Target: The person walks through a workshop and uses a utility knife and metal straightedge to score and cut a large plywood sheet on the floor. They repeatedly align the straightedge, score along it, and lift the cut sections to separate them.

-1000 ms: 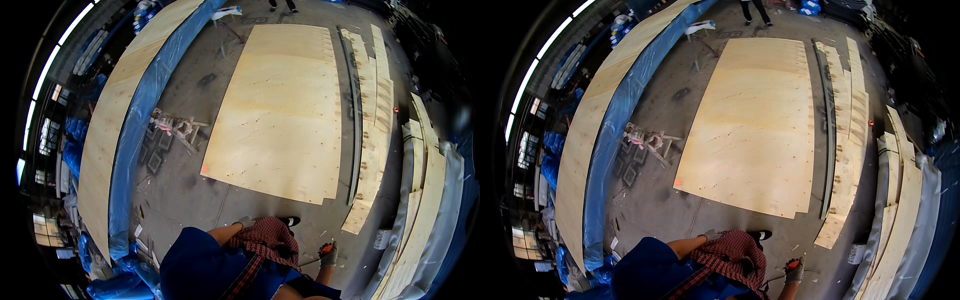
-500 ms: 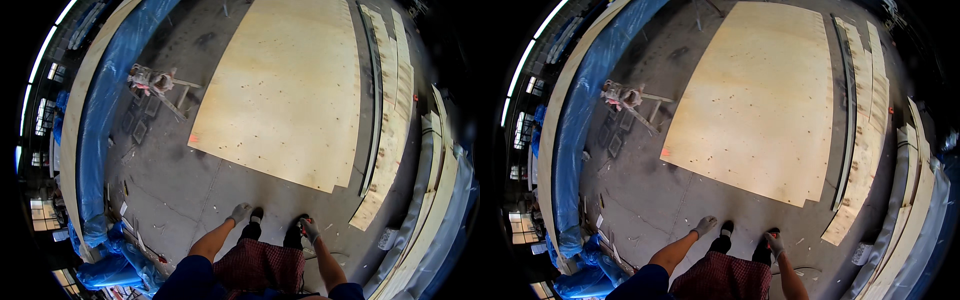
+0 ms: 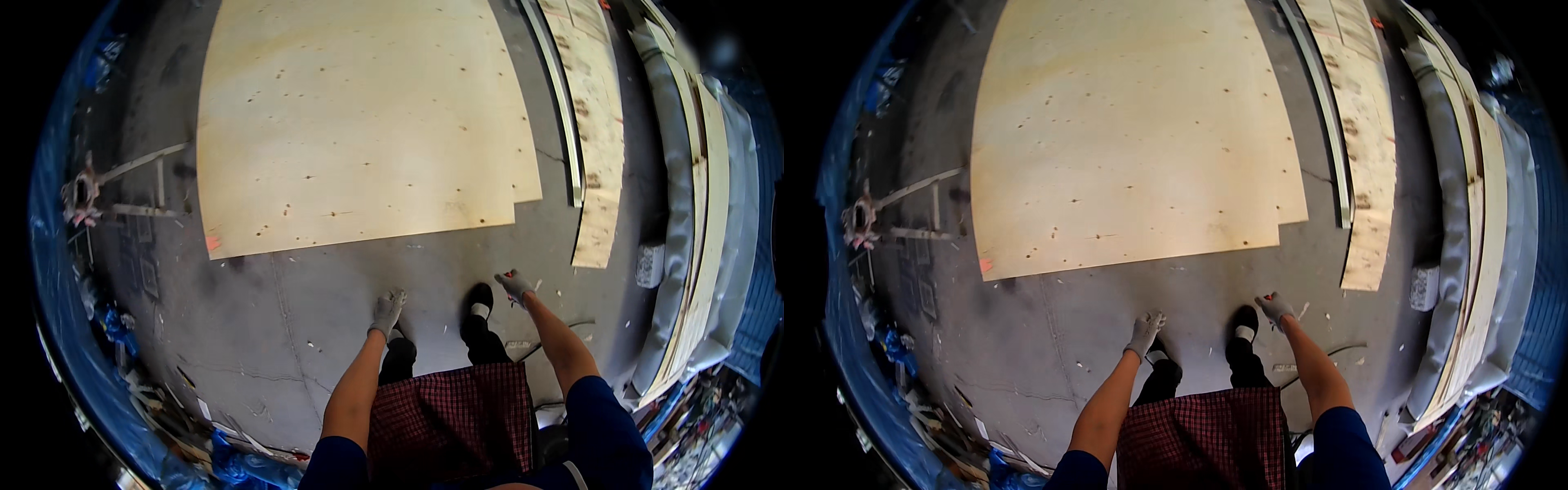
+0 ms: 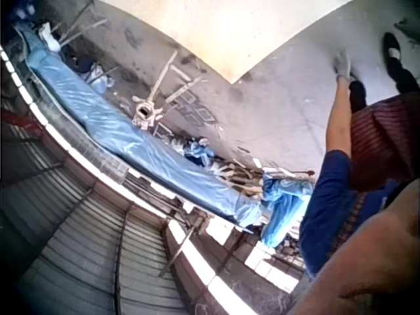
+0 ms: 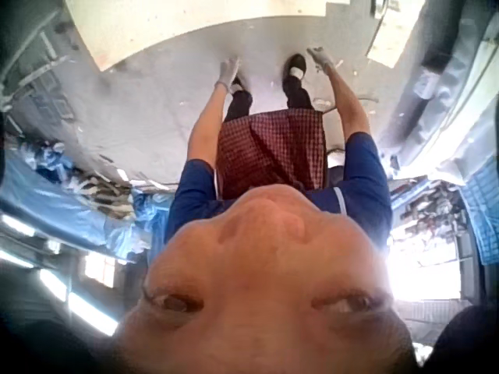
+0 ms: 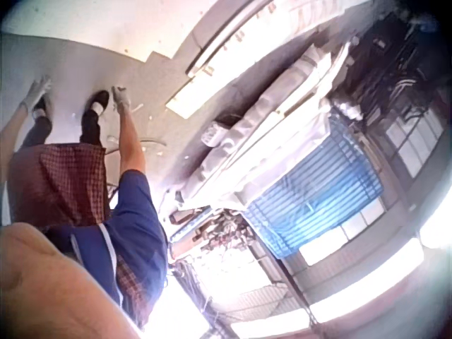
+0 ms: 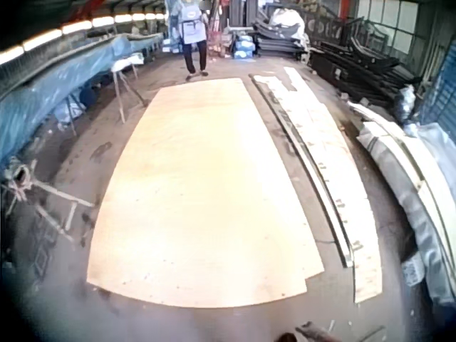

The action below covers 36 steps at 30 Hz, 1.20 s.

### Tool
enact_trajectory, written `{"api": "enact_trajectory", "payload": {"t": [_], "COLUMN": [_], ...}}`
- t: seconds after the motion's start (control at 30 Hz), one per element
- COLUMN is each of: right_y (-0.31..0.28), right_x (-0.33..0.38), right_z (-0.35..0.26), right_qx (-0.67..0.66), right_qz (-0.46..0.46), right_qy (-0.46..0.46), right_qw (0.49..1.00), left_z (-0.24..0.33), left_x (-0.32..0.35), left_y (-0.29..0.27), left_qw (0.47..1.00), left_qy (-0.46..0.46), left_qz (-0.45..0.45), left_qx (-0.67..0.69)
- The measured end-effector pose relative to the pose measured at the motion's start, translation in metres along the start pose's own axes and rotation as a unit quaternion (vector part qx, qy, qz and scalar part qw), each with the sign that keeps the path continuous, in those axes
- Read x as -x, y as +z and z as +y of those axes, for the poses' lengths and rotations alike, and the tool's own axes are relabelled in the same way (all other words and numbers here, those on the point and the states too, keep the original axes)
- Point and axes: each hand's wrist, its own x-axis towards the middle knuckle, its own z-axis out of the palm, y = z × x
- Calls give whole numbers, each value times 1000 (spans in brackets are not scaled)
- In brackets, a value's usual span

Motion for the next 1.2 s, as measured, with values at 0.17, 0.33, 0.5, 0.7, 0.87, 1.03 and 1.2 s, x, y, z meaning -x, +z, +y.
{"api": "enact_trajectory", "payload": {"t": [0.17, 0.33, 0.5, 0.7, 0.87, 1.03, 1.2], "right_y": [12, 12, -26, -149, -228, -310, -325], "right_x": [-43, -88, -112, -212, -306, -363, -354], "right_z": [44, 105, 110, 216, 248, 215, 88], "right_qx": [96, 185, 49, -149, -486, -690, -733], "right_qz": [129, 179, 326, 596, 486, 239, 240], "right_qy": [-21, -13, -122, 7, -97, -280, -125], "right_qw": [987, 966, 936, 789, 720, 624, 624], "left_z": [-40, -18, 85, 95, 67, 76, 77], "left_x": [-36, -85, -151, -226, -236, -230, -228], "left_y": [36, 81, 111, 169, 190, 201, 186], "left_qw": [990, 898, 753, 662, 603, 616, 622], "left_qy": [23, 199, 392, 477, 482, 492, 454], "left_qz": [-116, -49, 64, 97, 170, 162, 163], "left_qx": [-75, -390, -524, -570, -613, -593, -617]}}
